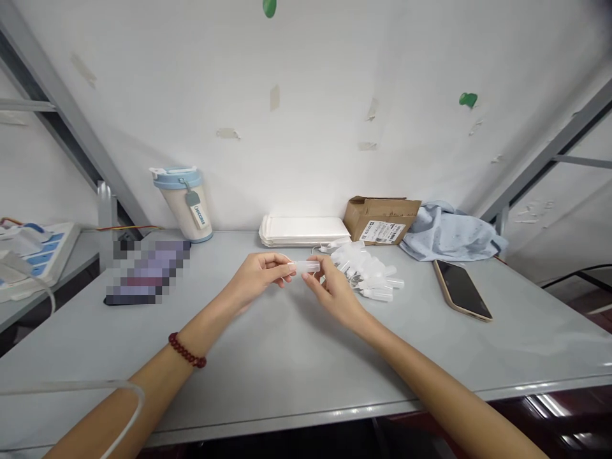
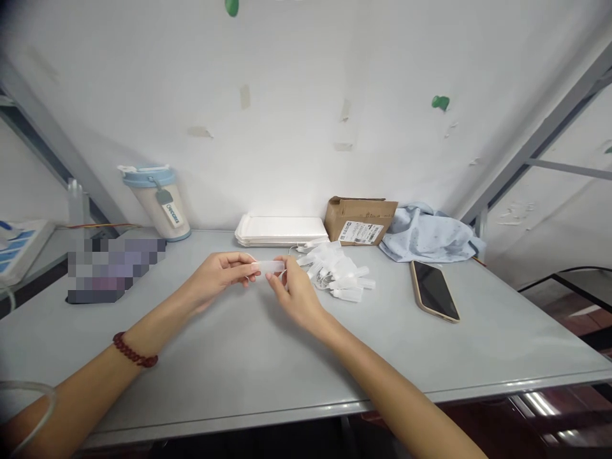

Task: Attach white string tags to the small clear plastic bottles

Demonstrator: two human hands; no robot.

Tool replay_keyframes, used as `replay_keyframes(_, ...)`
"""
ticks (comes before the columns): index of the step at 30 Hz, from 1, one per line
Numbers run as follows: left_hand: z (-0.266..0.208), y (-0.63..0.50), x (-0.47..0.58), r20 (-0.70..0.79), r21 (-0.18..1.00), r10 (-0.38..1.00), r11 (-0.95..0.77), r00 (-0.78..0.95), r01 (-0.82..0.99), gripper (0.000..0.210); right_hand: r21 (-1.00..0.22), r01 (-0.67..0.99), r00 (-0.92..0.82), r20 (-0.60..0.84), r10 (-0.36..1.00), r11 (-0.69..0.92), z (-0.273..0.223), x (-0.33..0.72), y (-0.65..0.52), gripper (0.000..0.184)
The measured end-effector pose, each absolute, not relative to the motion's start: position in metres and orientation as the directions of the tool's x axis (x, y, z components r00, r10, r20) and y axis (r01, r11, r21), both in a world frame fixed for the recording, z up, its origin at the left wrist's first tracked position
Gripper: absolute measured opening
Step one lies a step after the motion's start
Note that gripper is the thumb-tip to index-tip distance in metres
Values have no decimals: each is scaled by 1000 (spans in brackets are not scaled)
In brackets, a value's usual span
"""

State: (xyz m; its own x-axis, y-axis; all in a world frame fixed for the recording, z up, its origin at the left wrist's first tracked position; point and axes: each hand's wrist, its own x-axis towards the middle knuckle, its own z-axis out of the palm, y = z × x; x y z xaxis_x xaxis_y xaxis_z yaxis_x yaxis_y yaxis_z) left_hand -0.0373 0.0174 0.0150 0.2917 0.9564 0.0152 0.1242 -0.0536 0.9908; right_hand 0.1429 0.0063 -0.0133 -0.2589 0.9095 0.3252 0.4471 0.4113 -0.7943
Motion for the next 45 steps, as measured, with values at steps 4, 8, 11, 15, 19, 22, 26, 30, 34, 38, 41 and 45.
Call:
replay_keyframes(4,12,18,-37,64,982,954,-112,294,151,22,-602,561,-314,480,819,568,-19,146,12,25)
replay_keyframes(8,6,22,-37,125,967,944,-185,307,176,22,-582,568,-326,490,808,582,-19,148,14,24)
replay_keyframes(11,5,22,-37,146,957,937,-215,316,194,22,-660,540,-314,417,853,522,-15,148,13,24)
replay_keyframes(15,10,20,-38,106,947,924,-207,367,247,30,-718,487,-322,383,866,498,-10,147,11,25)
replay_keyframes(19,12,19,-38,-23,959,935,-80,355,273,43,-674,489,-308,461,832,554,-11,146,10,24)
replay_keyframes(22,10,19,-37,-57,972,928,-32,367,233,43,-643,486,-310,506,805,592,-14,146,10,25)
replay_keyframes(26,11,18,-34,1,968,931,-92,365,232,35,-696,468,-304,452,838,545,-14,146,10,25)
replay_keyframes(30,12,16,-33,80,940,923,-195,376,279,25,-811,402,-312,316,896,426,-10,147,11,28)
replay_keyframes(34,11,15,-32,127,929,919,-243,374,281,23,-863,373,-293,238,926,340,-8,146,11,32)
replay_keyframes(38,8,16,-31,101,932,940,-204,324,299,35,-840,379,-295,288,911,388,-8,144,8,30)
replay_keyframes(41,6,15,-29,78,931,955,-173,285,322,44,-784,419,-279,368,887,457,-8,143,6,28)
replay_keyframes(45,4,13,-26,60,928,966,-148,253,343,46,-736,461,-289,404,868,496,-10,144,7,28)
